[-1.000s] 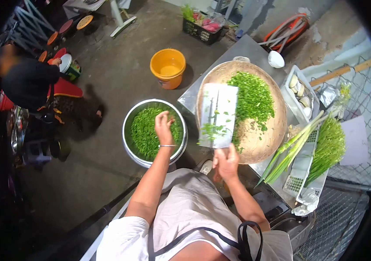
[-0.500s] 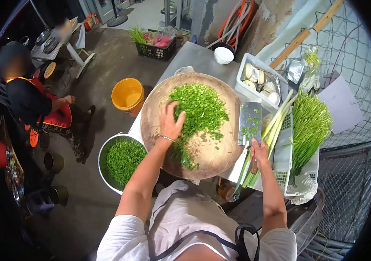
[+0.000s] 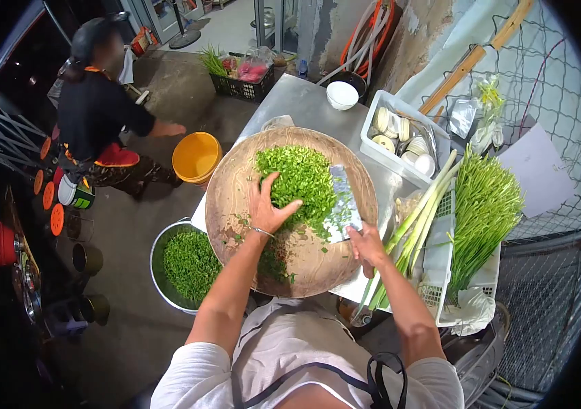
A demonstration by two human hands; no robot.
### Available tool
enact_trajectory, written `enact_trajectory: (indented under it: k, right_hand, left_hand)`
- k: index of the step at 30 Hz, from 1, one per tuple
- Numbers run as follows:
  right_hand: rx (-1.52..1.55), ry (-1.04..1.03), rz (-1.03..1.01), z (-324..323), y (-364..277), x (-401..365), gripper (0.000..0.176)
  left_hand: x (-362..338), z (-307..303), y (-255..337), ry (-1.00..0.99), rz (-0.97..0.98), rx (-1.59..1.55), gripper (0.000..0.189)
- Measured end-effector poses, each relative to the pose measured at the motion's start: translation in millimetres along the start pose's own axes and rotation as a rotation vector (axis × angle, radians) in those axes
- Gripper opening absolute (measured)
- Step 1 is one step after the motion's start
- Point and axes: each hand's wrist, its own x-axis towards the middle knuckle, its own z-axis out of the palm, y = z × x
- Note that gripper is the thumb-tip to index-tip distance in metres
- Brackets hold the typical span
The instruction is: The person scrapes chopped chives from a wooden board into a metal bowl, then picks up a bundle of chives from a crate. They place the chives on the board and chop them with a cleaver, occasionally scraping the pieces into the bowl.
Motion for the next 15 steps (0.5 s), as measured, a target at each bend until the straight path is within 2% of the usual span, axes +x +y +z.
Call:
enact_trajectory:
  k: [2, 8, 13, 15]
  right_hand:
    - [-0.038, -0.010, -0.028, 16.9, 9.9, -0.8, 0.028]
    - [-0.108, -0.017, -0.054, 67.6, 3.9, -18.8, 0.028]
    - [0.028, -0.008, -0.085, 88.6, 10.9, -22.0, 0.025]
    - [0.065, -0.016, -0.077, 91.6, 12.5, -23.4, 0.025]
  left_hand:
    - [-13.3, 6.9, 16.2, 0.005, -0.072, 0.023, 0.101]
    - [-38.9, 26.2, 42.5, 0.175, -0.047, -0.008, 0.104]
    - [-46.3, 31.0, 42.0, 0.248, -0.018, -0.058, 0.076]
    - [-48.4, 31.0, 39.9, 0.246, -0.012, -0.074, 0.074]
